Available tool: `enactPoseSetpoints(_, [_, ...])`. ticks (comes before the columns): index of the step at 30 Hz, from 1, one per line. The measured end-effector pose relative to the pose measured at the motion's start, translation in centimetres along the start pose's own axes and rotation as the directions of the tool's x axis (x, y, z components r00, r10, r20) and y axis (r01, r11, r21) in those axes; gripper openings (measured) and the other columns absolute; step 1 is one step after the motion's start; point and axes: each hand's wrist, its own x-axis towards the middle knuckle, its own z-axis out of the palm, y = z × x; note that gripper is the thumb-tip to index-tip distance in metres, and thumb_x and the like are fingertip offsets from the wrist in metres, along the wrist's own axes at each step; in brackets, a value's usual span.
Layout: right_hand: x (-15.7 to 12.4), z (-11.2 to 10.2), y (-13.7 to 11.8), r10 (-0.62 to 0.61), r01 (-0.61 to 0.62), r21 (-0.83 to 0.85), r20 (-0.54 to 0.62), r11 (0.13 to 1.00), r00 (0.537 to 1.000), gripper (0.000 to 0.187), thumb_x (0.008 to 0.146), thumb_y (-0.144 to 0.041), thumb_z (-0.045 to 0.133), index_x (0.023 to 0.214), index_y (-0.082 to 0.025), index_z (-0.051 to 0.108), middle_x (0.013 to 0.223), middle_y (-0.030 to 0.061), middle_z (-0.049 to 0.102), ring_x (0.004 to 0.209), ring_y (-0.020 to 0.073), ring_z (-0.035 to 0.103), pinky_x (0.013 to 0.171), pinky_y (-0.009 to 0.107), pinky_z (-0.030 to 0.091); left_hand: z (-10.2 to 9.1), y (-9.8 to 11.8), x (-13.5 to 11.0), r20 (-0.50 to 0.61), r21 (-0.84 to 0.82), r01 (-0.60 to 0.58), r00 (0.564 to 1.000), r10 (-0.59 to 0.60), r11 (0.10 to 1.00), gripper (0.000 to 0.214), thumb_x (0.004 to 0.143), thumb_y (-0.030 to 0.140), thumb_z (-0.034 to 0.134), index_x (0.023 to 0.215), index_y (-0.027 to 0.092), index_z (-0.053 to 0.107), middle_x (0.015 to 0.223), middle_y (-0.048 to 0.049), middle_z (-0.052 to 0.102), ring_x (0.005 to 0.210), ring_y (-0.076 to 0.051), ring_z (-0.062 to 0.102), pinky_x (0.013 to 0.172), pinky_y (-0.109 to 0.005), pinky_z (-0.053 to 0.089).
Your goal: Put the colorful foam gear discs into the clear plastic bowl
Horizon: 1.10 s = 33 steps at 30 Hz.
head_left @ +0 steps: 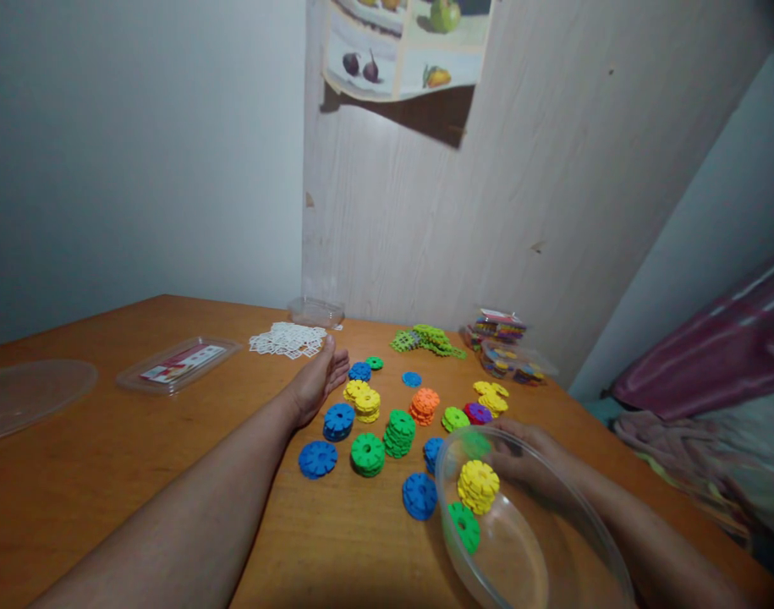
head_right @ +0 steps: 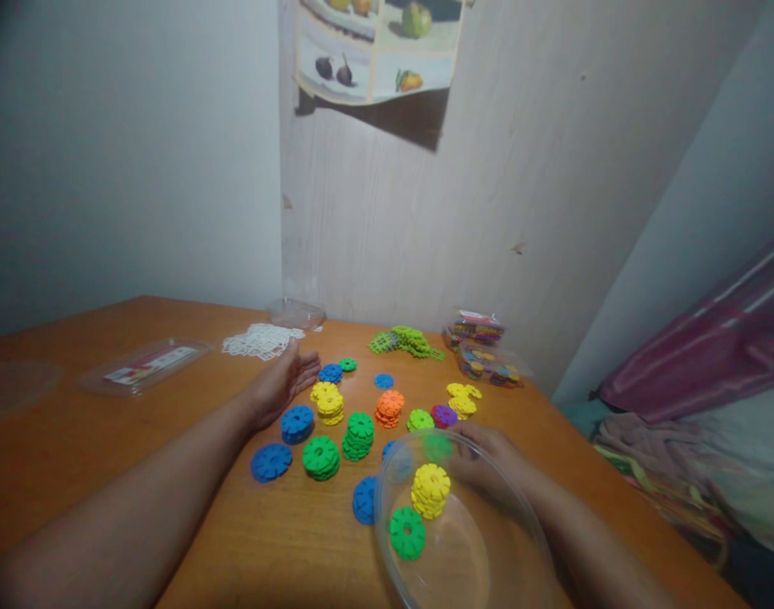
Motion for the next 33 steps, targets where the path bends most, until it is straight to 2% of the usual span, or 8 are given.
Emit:
enactPoseSetpoints(6, [-0.5,-0.9,0.0,-0.020,0.021,0.074,-0.017,0.997,1.000,0.042,0.079,-0.053,0.073,0.102,-0.018,0.069,0.083,0.0016,0.065,0.074,0.0170,0.057,0.064,0.028,0.044,-0.1,-0.1,0.0,-0.007,0.001,0.001,1.000,-0.001,1.000,0.092,0.092,0.076,0.029,0.153,0.008,0.037,0.160,-0.0217,0.033,0.146,-0.027,0.038,0.120,-0.036,0.033])
enactPoseSetpoints(11, [-3.0,-3.5,-1.5,0.080,-0.080,0.010,-0.249,0.997,0.965,0.055,0.078,-0.065,0.069,0.108,-0.019,0.067,0.070,0.0002,0.058,0.063,0.0171,0.056,0.055,0.028,0.045,-0.1,-0.1,0.1,0.003,0.010,-0.012,1.000,0.012,1.000,0.093,0.092,0.076,0.026,0.155,0.009,0.034,0.159,-0.0218,0.035,0.147,-0.026,0.038,0.119,-0.036,0.033])
enactPoseSetpoints(13, [-4.5,-4.5,-2.7,0.007,-0.037,-0.077,-0.354,0.996,0.935,0.055,0.078,-0.064,0.070,0.111,-0.020,0.067,0.072,0.0001,0.057,0.066,0.0173,0.056,0.055,0.027,0.044,0.0,-0.1,0.1,0.000,0.014,-0.012,1.000,0.012,1.000,0.094,0.092,0.077,0.026,0.155,0.008,0.035,0.160,-0.0214,0.035,0.147,-0.026,0.038,0.119,-0.034,0.034])
enactPoseSetpoints(15, [-6.1,-5.1,-4.0,-0.091,0.021,-0.186,-0.372,0.982,0.924,0.052,0.079,-0.062,0.070,0.112,-0.021,0.067,0.076,0.0007,0.058,0.069,0.0171,0.056,0.057,0.027,0.044,0.0,-0.1,0.1,0.004,0.015,-0.011,1.000,0.011,1.000,0.095,0.091,0.077,0.025,0.154,0.006,0.035,0.160,-0.0219,0.034,0.147,-0.026,0.038,0.119,-0.034,0.034])
enactPoseSetpoints(19, [-8.3,-4.3,-6.6,-0.194,0.112,-0.354,-0.205,0.929,0.959,0.044,0.087,-0.053,0.067,0.121,-0.024,0.065,0.075,-0.0009,0.056,0.069,0.0155,0.055,0.059,0.026,0.043,0.1,0.0,0.0,0.013,0.014,-0.021,1.000,0.021,1.000,0.095,0.092,0.076,0.025,0.154,0.005,0.033,0.160,-0.0219,0.034,0.146,-0.026,0.038,0.119,-0.033,0.034])
enactPoseSetpoints(22, [-8.7,-2.5,-8.6,-0.167,0.167,-0.438,0.038,0.884,0.985,0.043,0.090,-0.050,0.064,0.126,-0.027,0.064,0.080,0.0008,0.062,0.073,0.0163,0.058,0.062,0.026,0.043,0.1,0.1,0.0,0.004,0.020,-0.009,1.000,0.009,1.000,0.092,0.093,0.075,0.025,0.154,0.007,0.035,0.161,-0.0208,0.033,0.146,-0.026,0.039,0.120,-0.035,0.033])
enactPoseSetpoints(24, [-8.5,-1.1,-9.8,-0.140,0.188,-0.501,0.132,0.845,0.981,0.038,0.090,-0.049,0.065,0.121,-0.028,0.067,0.085,0.0021,0.066,0.074,0.0162,0.059,0.063,0.026,0.042,0.1,0.2,0.0,0.002,0.019,-0.002,1.000,0.002,1.000,0.092,0.093,0.075,0.025,0.154,0.007,0.034,0.161,-0.0210,0.032,0.146,-0.026,0.039,0.120,-0.035,0.032])
enactPoseSetpoints(33, [-6.8,2.1,-11.3,-0.111,0.238,-0.634,0.234,0.736,0.966,0.033,0.083,-0.037,0.071,0.115,-0.027,0.072,0.086,0.0028,0.072,0.074,0.0179,0.063,0.062,0.027,0.038,-0.1,0.0,0.3,0.009,0.008,-0.006,1.000,0.006,1.000,0.093,0.093,0.075,0.027,0.155,0.007,0.033,0.161,-0.0218,0.032,0.146,-0.026,0.038,0.120,-0.035,0.033])
